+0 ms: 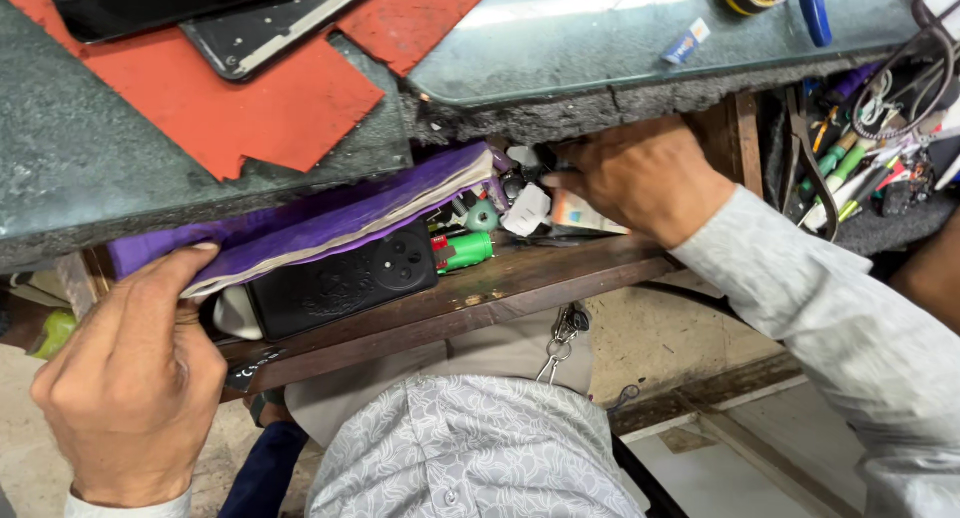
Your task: The person uses tweezers to remove adhesive residue from the edges of a smartphone screen. They then use a toothbrush to sweep debris from the screen surface and continue scraping residue with the tweezers. The person retrieves a small white cloth from a drawer and wipes the screen edges.
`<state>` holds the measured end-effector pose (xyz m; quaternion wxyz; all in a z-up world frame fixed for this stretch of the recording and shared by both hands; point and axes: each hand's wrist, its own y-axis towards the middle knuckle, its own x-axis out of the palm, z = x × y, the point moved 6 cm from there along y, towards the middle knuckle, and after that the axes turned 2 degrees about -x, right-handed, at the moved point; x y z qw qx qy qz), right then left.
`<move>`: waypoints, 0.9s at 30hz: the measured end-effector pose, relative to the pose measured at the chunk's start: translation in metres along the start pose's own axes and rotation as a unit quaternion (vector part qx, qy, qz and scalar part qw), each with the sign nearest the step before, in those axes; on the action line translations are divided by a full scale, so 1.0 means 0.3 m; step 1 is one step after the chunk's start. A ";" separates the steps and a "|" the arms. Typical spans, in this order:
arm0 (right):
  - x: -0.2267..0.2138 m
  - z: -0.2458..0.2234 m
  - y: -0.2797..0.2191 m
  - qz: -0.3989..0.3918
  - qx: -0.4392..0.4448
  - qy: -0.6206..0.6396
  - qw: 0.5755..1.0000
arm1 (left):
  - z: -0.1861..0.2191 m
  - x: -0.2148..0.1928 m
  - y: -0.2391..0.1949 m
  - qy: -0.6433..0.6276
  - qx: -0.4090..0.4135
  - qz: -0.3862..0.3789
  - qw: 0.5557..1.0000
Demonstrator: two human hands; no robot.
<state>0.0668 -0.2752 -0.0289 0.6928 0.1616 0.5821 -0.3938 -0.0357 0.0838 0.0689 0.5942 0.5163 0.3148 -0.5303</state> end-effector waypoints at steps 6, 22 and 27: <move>-0.006 0.005 -0.033 0.051 -0.017 -0.043 0.998 | -0.015 0.005 -0.002 -0.005 0.001 0.008 1.000; -0.569 0.060 -0.060 -0.121 -0.057 0.462 0.877 | 0.088 -0.026 0.128 -0.131 0.146 -0.053 0.979; -0.744 0.182 0.108 0.159 0.095 0.451 0.873 | 0.163 -0.154 0.238 -0.153 0.157 0.058 0.974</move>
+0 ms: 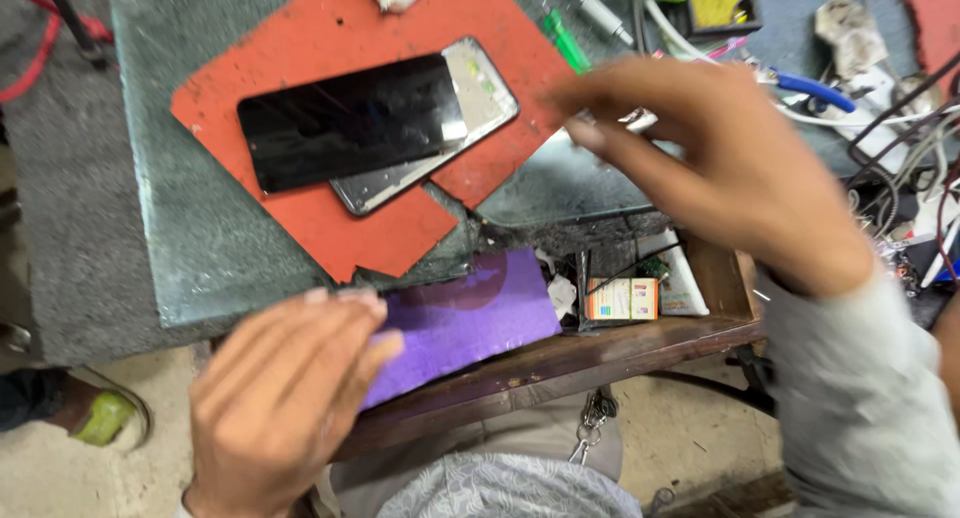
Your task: The person uses tweezers to remove adhesive residue from the edges of a smartphone screen. They then use a toothbrush to sweep debris from the screen surface and continue scraping residue with the tweezers. The person retrieves a small white cloth from a drawer and wipes the screen edges.
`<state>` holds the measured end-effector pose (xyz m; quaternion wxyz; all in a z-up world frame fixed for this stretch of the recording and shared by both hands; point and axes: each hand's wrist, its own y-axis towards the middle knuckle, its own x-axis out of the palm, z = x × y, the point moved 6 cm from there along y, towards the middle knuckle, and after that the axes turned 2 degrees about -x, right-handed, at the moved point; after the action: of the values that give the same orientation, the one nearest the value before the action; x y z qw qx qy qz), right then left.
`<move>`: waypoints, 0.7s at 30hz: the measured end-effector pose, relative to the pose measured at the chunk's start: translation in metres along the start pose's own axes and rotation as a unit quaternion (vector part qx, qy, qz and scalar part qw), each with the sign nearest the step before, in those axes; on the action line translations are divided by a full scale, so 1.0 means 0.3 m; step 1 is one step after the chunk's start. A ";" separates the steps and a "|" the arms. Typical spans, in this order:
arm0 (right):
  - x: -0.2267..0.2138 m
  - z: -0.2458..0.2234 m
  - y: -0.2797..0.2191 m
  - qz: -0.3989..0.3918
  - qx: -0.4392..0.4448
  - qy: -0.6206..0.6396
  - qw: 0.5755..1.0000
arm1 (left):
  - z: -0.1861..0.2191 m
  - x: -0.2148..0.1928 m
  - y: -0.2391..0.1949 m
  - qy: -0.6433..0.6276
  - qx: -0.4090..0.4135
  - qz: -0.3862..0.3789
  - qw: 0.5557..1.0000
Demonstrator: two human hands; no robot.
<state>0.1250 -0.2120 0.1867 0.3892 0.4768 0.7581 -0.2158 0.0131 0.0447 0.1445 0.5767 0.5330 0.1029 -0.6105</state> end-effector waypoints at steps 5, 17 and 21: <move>0.072 -0.040 0.139 0.061 -0.168 0.005 0.984 | -0.080 -0.047 0.265 0.045 -0.021 0.007 0.999; 0.220 -0.102 0.317 -0.035 -0.248 -0.145 0.957 | -0.174 0.071 0.457 0.119 -0.087 -0.183 0.972; 0.203 -0.113 0.306 -0.043 -0.265 -0.179 0.946 | -0.235 0.081 0.472 0.045 -0.147 -0.194 0.969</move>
<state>0.1789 -0.1129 0.1628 0.6214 0.2765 0.7254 -0.1055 0.1714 0.0381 0.1659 0.5140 0.4396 0.3186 -0.6641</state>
